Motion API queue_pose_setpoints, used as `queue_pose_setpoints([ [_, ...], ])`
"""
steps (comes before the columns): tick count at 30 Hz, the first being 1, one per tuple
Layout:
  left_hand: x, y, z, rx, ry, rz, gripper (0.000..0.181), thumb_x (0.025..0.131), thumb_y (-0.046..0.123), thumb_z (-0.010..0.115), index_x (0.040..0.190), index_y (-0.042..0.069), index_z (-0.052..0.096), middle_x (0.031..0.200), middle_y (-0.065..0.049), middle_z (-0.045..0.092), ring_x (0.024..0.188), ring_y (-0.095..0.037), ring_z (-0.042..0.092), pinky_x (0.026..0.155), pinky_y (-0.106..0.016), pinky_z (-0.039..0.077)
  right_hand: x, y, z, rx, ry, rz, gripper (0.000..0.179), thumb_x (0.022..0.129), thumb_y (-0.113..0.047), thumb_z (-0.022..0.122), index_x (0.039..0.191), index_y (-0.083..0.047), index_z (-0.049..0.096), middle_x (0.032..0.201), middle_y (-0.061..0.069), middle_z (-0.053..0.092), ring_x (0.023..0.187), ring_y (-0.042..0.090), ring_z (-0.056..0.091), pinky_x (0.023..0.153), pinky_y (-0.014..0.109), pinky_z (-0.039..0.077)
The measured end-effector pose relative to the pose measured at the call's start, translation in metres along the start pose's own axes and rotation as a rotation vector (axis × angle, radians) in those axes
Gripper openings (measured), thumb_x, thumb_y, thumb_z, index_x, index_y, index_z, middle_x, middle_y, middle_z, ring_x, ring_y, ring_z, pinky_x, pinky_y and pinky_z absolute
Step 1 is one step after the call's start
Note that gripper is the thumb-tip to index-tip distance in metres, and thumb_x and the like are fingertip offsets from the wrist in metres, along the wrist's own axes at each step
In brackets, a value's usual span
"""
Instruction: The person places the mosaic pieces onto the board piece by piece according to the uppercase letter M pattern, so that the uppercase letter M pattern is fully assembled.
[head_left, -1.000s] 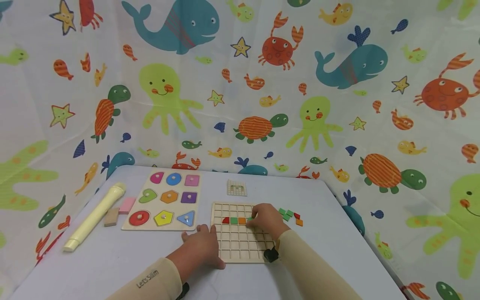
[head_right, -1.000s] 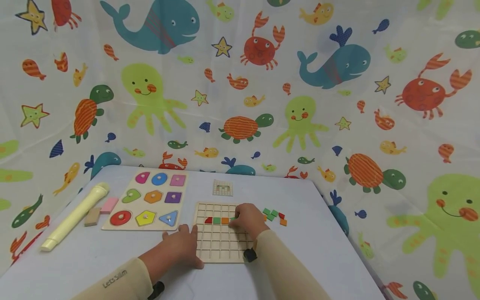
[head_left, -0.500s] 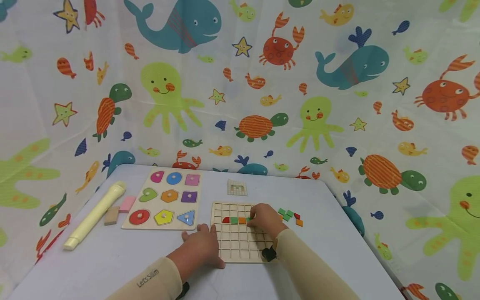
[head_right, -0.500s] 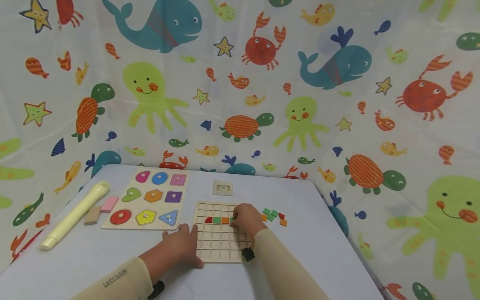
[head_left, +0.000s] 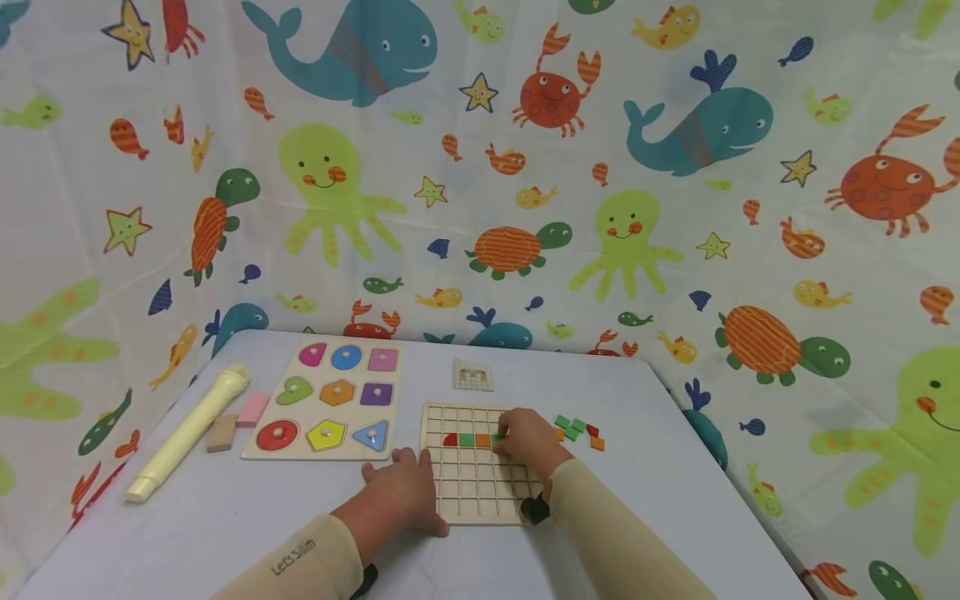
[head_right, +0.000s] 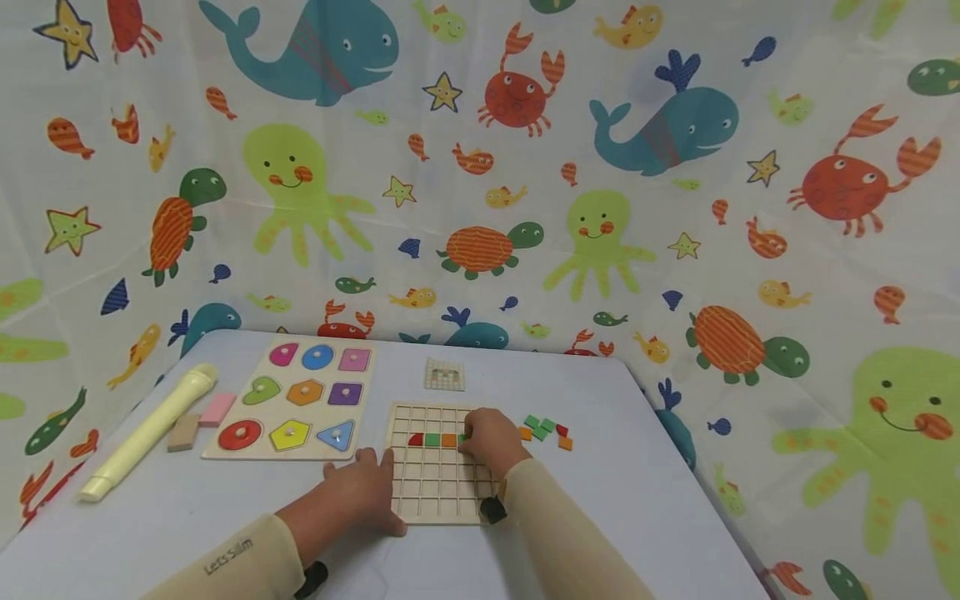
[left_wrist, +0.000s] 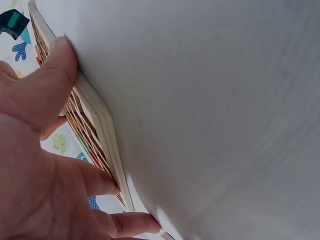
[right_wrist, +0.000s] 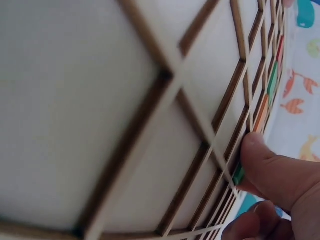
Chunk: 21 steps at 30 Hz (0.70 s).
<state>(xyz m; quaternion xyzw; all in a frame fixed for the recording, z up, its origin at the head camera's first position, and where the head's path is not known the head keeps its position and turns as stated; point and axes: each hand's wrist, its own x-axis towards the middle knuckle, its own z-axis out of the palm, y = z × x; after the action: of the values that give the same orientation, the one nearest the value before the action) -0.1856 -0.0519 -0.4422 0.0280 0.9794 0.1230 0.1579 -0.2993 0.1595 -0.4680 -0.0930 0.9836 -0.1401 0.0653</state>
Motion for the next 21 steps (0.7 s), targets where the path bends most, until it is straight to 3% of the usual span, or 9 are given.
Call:
queue_pose_setpoints([
  [5,0.000,0.001,0.000,-0.003,-0.004,-0.006,0.117,0.064,0.053,0.099,0.153,-0.003,0.049,0.147,-0.035,0.049,0.129,-0.054,0.059,0.116,-0.083,0.027,-0.002,-0.002,0.001,0.000,-0.002,0.036,0.022,0.085,-0.029,0.092,0.090,-0.017,0.074,0.100,-0.001,0.074,0.086,0.017,0.060,0.081,0.038,0.056],
  [10,-0.002,0.001,-0.001,-0.003,-0.004,-0.015,0.116,0.064,0.052,0.100,0.152,-0.005,0.050,0.145,-0.036,0.050,0.125,-0.055,0.061,0.116,-0.083,0.028,-0.006,-0.002,0.001,0.018,0.000,0.050,0.029,0.085,-0.031,0.091,0.107,-0.015,0.080,0.122,0.003,0.076,0.115,0.024,0.068,0.101,0.045,0.057],
  [13,-0.003,0.001,-0.001,-0.001,-0.004,-0.010,0.116,0.064,0.052,0.100,0.152,-0.005,0.050,0.145,-0.036,0.050,0.124,-0.055,0.062,0.116,-0.083,0.027,-0.010,0.002,-0.001,0.045,0.018,0.067,0.035,0.087,-0.031,0.090,0.117,-0.017,0.079,0.133,0.005,0.074,0.127,0.028,0.066,0.107,0.050,0.055],
  [21,0.001,0.000,0.000,-0.001,-0.005,-0.003,0.118,0.065,0.054,0.099,0.154,-0.003,0.048,0.148,-0.035,0.049,0.131,-0.055,0.058,0.117,-0.083,0.026,-0.030,0.042,-0.024,0.121,0.122,0.155,0.045,0.093,-0.034,0.083,0.136,-0.020,0.074,0.143,0.009,0.069,0.134,0.032,0.063,0.106,0.053,0.055],
])
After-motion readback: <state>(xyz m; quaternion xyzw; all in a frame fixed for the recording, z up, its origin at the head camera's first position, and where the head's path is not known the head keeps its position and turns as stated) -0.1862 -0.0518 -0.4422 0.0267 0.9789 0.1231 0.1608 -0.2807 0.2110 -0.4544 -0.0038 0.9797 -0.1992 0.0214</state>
